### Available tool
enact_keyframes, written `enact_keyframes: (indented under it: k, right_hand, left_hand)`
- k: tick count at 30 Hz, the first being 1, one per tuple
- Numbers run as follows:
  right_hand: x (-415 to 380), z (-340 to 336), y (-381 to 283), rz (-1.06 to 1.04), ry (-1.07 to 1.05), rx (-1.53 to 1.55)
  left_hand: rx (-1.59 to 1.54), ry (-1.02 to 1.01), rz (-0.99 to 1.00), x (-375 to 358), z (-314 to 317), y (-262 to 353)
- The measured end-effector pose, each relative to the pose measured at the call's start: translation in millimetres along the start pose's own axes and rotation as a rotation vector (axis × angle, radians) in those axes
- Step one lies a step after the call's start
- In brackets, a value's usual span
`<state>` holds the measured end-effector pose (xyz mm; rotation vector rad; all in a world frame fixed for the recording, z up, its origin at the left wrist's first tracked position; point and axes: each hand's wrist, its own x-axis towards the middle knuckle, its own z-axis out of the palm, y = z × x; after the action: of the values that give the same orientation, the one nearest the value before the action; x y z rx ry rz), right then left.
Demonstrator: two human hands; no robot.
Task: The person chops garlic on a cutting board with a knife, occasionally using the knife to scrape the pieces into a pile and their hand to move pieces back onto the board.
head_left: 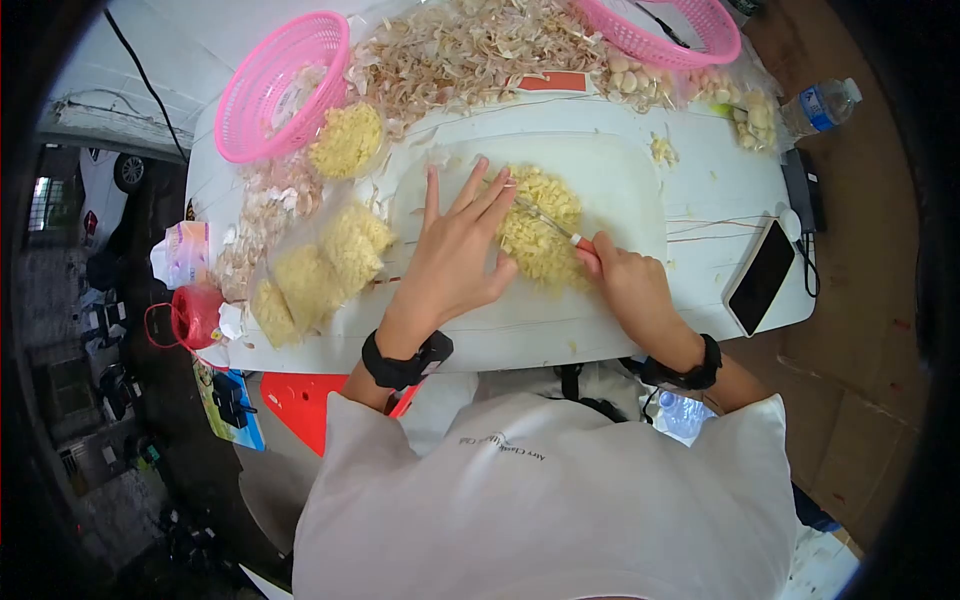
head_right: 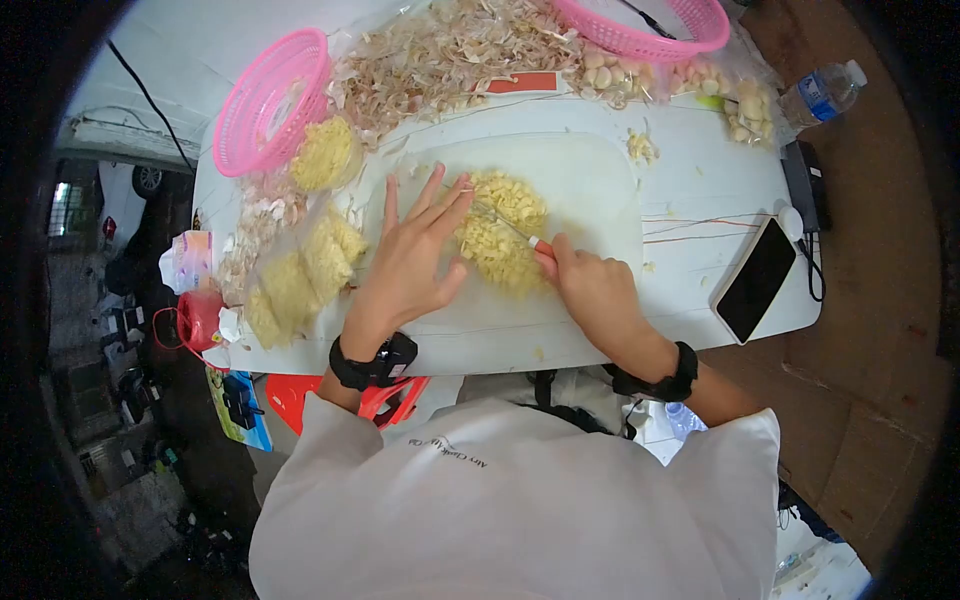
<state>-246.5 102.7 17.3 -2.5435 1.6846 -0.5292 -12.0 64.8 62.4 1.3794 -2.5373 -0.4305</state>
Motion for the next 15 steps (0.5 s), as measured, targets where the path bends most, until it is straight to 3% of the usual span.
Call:
enact_keyframes:
  k: [4, 6, 15]
  right_hand:
    - [-8.0, -21.3, -10.5, 0.035, -0.055, 0.055]
    - [-11.5, -21.9, -14.7, -0.042, -0.037, 0.141]
    - [-19.6, -3.4, -15.0, -0.067, -0.041, 0.076]
  left_hand:
    - [0.003, 0.026, 0.024, -17.2, -22.8, 13.1]
    - [-0.018, 0.031, 0.012, -26.8, -25.1, 14.8]
    - [-0.044, -0.002, -0.02, -41.0, -2.0, 8.9]
